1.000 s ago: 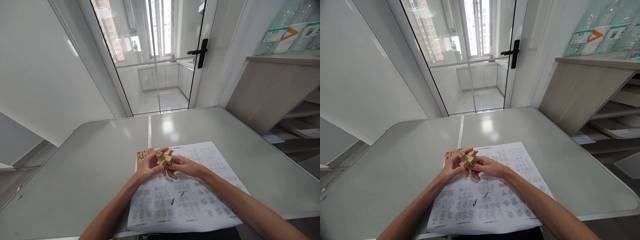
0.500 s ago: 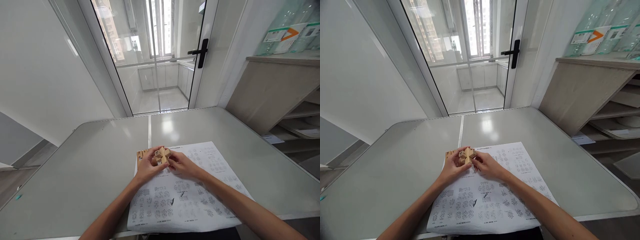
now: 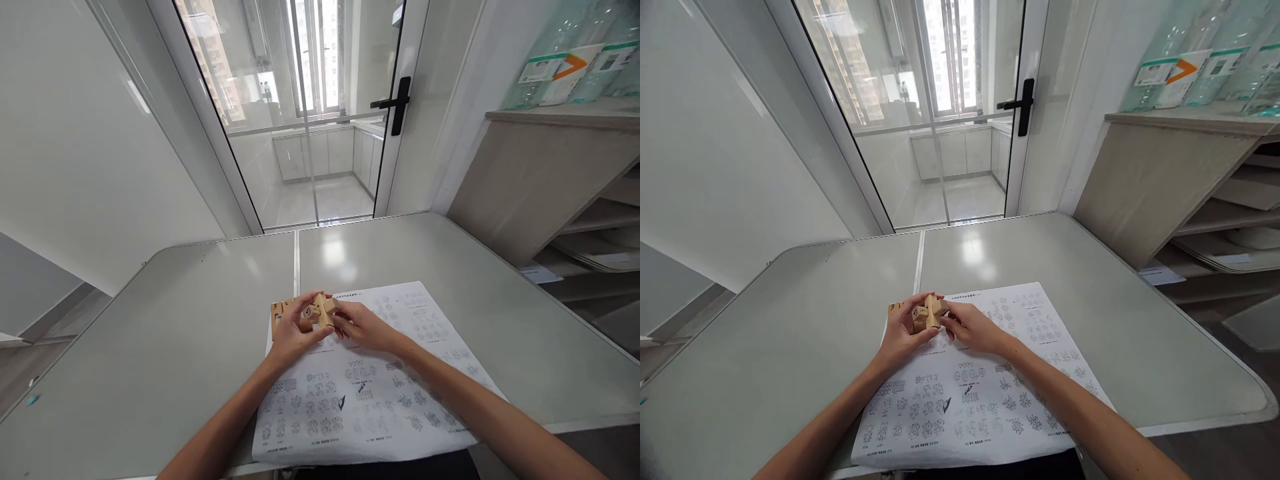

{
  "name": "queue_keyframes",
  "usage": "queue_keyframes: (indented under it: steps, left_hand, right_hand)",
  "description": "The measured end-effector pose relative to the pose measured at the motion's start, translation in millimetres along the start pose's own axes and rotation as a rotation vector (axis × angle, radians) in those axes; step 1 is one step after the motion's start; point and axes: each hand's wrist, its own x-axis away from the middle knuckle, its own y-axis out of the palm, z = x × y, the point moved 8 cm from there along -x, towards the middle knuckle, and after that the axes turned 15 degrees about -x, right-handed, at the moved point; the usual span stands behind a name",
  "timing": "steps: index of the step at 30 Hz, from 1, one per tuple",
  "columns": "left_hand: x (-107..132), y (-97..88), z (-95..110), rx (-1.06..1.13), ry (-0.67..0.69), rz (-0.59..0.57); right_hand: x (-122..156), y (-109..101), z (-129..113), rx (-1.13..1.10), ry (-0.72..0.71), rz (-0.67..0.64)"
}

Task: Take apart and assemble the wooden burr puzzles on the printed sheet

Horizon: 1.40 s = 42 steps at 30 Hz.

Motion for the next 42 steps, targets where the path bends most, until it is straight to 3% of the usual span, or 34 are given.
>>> queue_keyframes:
  steps: [8, 13, 16, 21, 25, 27, 31, 36, 42]
  left_hand:
    - [0.4, -1.6, 1.1, 0.044, 0.022, 0.097]
    - [-2.6, -14.6, 7.4, 0.075, 0.018, 0.17]
    - [-3.4, -26.7, 7.7, 0.031, -0.016, 0.27]
    - [-3.4, -30.4, 1.1, -0.28, -0.092, 0.331]
    - [-3.3, -14.6, 6.7, -0.685, 0.097, 0.253]
    - [-2.0, -6.1, 5.3, -0.834, 0.168, 0.205]
    - [-1.6, -1.4, -2.3, -0.969, 0.156, 0.167]
    - [-1.2, -8.4, 9.2, -0.861, 0.195, 0.256]
    - [1.2, -14.9, 17.9, -0.727, 0.236, 0.311]
  right_hand:
    - [-1.8, -6.9, 3.3, 0.052, -0.025, 0.024]
    - [-2.2, -13.0, 8.9, 0.022, 0.015, 0.077]
    - [-2.2, -19.8, 11.7, -0.031, 0.043, 0.137]
    - [-0.3, -40.6, 21.1, -0.101, 0.058, 0.341]
    - [0.8, -50.1, 28.9, -0.15, 0.057, 0.437]
    - [0.2, -49.9, 29.0, -0.158, 0.054, 0.436]
    - [-1.2, -44.6, 23.4, -0.163, 0.049, 0.385]
    - [-0.8, -40.0, 15.8, -0.073, 0.026, 0.343]
    - [1.2, -23.7, 4.4, 0.265, -0.032, 0.245]
